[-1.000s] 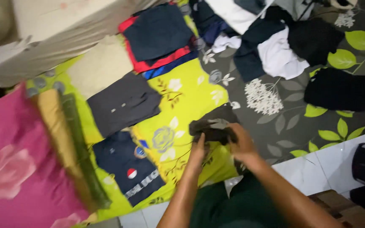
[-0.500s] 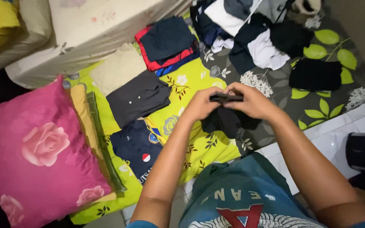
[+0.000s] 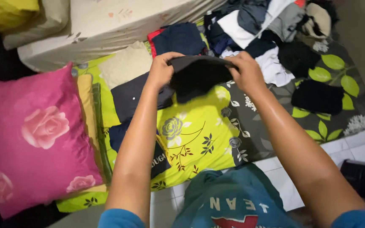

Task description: Folding various items of laundry including shirts and pants on a bed.

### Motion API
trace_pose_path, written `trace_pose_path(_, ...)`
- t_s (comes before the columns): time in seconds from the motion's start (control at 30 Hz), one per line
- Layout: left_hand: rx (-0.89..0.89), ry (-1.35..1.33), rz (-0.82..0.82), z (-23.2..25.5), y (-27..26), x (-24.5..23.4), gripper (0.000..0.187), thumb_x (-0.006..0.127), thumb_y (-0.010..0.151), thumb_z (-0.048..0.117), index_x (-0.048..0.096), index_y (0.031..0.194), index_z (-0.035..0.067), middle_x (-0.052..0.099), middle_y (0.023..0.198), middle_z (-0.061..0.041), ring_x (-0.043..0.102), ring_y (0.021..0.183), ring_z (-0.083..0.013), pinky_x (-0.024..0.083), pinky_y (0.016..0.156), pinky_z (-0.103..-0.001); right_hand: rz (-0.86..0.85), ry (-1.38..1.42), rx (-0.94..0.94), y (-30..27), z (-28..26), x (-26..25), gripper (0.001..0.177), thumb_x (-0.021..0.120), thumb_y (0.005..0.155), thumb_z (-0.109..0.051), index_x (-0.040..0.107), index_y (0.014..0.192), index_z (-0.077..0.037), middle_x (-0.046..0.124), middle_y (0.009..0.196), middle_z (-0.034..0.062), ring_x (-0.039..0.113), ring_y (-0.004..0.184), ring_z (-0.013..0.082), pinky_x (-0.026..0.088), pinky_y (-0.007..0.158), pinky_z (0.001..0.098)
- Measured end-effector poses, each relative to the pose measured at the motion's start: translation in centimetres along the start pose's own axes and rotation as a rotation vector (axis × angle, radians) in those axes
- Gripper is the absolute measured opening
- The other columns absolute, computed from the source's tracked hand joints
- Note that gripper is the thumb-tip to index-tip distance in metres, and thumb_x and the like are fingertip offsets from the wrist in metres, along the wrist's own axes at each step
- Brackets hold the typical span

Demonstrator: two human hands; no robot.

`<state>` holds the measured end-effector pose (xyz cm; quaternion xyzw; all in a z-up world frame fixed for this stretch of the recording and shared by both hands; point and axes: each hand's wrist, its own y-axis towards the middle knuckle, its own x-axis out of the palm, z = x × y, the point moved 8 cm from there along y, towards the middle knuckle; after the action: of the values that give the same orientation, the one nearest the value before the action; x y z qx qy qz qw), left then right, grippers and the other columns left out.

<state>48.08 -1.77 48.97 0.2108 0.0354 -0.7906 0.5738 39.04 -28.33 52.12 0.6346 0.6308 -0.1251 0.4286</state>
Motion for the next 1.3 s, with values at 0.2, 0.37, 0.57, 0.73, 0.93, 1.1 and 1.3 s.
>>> trace_pose_path(0.2,0.153,0.114,-0.061,-2.7,-6.5,2.9,0.062,0.050,0.067,-0.010,0.074,0.119,0.011,0.075,0.126,-0.011,0.069,0.126,-0.0288,0.049,0.111,-0.037,-0.020,-0.133,-0.145,-5.2,0.1,1.1,0.054,0.066,0.079,0.009,0.072,0.125,-0.019,0.060,0.095,0.0148,0.062,0.091,0.0355,0.051,0.077,0.0436)
trace_pose_path(0.37,-0.126,0.524,-0.408,-15.0,-17.9,15.3,0.051,0.064,0.072,0.003,0.078,0.116,0.025,0.040,0.155,-0.023,0.031,0.144,-0.0485,0.023,0.119,-0.058,-0.418,-0.223,0.028,-17.1,9.7,11.1,0.053,0.071,0.073,0.004,0.076,0.117,-0.026,0.069,0.091,0.0105,0.063,0.084,0.0300,0.052,0.077,0.0440)
trace_pose_path(0.57,-0.557,0.691,-0.589,-23.0,-27.4,28.8,0.059,0.067,0.090,0.030,0.055,0.144,0.010,0.026,0.164,-0.022,0.016,0.156,-0.0427,0.014,0.126,-0.062,-0.843,-0.175,0.035,-35.3,22.0,23.5,0.040,0.068,0.075,-0.003,0.073,0.114,-0.008,0.068,0.120,0.0140,0.062,0.113,0.0337,0.049,0.099,0.0457)
trace_pose_path(0.73,-0.572,0.630,-0.099,-22.9,-24.3,33.7,0.064,0.059,0.099,0.023,0.040,0.156,0.003,0.021,0.169,-0.024,0.012,0.158,-0.0420,0.012,0.124,-0.059,-0.605,0.013,-0.010,-27.6,17.1,24.2,0.040,0.065,0.085,-0.011,0.067,0.125,-0.008,0.058,0.138,0.0169,0.053,0.132,0.0383,0.042,0.110,0.0496)
trace_pose_path(0.93,-0.798,0.690,0.264,-25.6,-26.1,33.6,0.078,0.059,0.097,0.036,0.026,0.158,0.000,0.016,0.167,-0.024,0.011,0.155,-0.0398,0.009,0.121,-0.061,-0.954,-0.096,-0.572,-17.0,19.4,33.5,0.074,0.065,0.087,-0.045,0.044,0.149,-0.011,0.038,0.154,0.0230,0.036,0.140,0.0427,0.026,0.110,0.0588)
trace_pose_path(1.1,-0.764,0.795,0.271,-24.6,-26.3,33.4,0.077,0.058,0.101,0.043,0.029,0.160,0.002,0.019,0.169,-0.023,0.015,0.156,-0.0378,0.014,0.122,-0.060,-0.722,-0.350,-0.141,-7.1,25.4,30.5,0.065,0.076,0.083,-0.044,0.056,0.139,-0.018,0.043,0.156,0.0145,0.034,0.148,0.0418,0.023,0.125,0.0598)
trace_pose_path(1.3,-0.898,0.625,0.488,-24.2,-25.6,30.6,0.084,0.071,0.092,0.040,0.032,0.155,0.002,0.023,0.160,-0.032,0.020,0.147,-0.0448,0.023,0.116,-0.061,-0.199,-0.035,0.453,-14.8,32.7,25.4,0.079,0.072,0.102,-0.041,0.039,0.150,0.013,0.050,0.144,0.0382,0.049,0.134,0.0490,0.040,0.114,0.0521)
